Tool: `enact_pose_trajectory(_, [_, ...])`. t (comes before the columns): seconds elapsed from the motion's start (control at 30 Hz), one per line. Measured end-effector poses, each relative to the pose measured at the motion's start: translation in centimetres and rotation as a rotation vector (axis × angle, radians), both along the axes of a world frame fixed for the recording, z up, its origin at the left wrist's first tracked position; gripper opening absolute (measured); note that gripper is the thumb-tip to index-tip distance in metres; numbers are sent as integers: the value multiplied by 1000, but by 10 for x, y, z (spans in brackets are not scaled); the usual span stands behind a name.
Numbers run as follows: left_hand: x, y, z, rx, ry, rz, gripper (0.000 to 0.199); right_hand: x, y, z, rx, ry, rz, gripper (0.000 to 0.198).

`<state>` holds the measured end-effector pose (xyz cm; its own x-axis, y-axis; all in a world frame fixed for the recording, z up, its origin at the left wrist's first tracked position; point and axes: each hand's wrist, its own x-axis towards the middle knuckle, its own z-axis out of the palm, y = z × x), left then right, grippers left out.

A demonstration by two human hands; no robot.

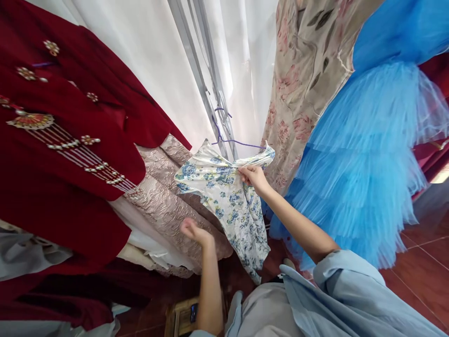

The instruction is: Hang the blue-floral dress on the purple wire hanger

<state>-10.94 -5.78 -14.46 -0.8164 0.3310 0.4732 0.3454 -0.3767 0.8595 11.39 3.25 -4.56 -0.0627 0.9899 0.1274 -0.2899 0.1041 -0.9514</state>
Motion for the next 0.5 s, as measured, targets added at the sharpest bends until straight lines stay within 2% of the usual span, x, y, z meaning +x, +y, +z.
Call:
enact_pose_trajectory(0.07, [2, 9, 43, 135, 146, 88, 17, 2, 1, -7, 10, -10, -22, 33])
enact_pose_trajectory(0.1, [9, 15, 71, 176, 297, 46, 14, 2, 2, -10, 18, -18, -34, 32])
enact_pose_trajectory(0.13, [20, 23, 100, 181, 491, -63, 14, 1, 3, -13, 28, -27, -44, 31])
enact_pose_trajectory(0.2, [58, 44, 153, 89, 917, -396, 19, -2, 5, -19, 58, -42, -61, 29])
enact_pose_trajectory(0.27, [107, 72, 187, -5, 1199, -553, 17, -6, 9, -25, 89, -58, -74, 24])
enact_pose_trajectory(0.3, [131, 86, 195, -49, 1270, -565, 17, -7, 10, -28, 96, -65, -83, 21])
enact_pose_trajectory(0.37, [171, 113, 195, -161, 1340, -521, 26, -9, 14, -34, 85, -67, -114, 17])
enact_pose_trajectory(0.43, [195, 131, 183, -273, 1362, -471, 29, -9, 16, -39, 58, -59, -139, 12])
enact_pose_trajectory(0.5, [205, 139, 169, -341, 1367, -479, 22, -9, 17, -41, 39, -53, -143, 9])
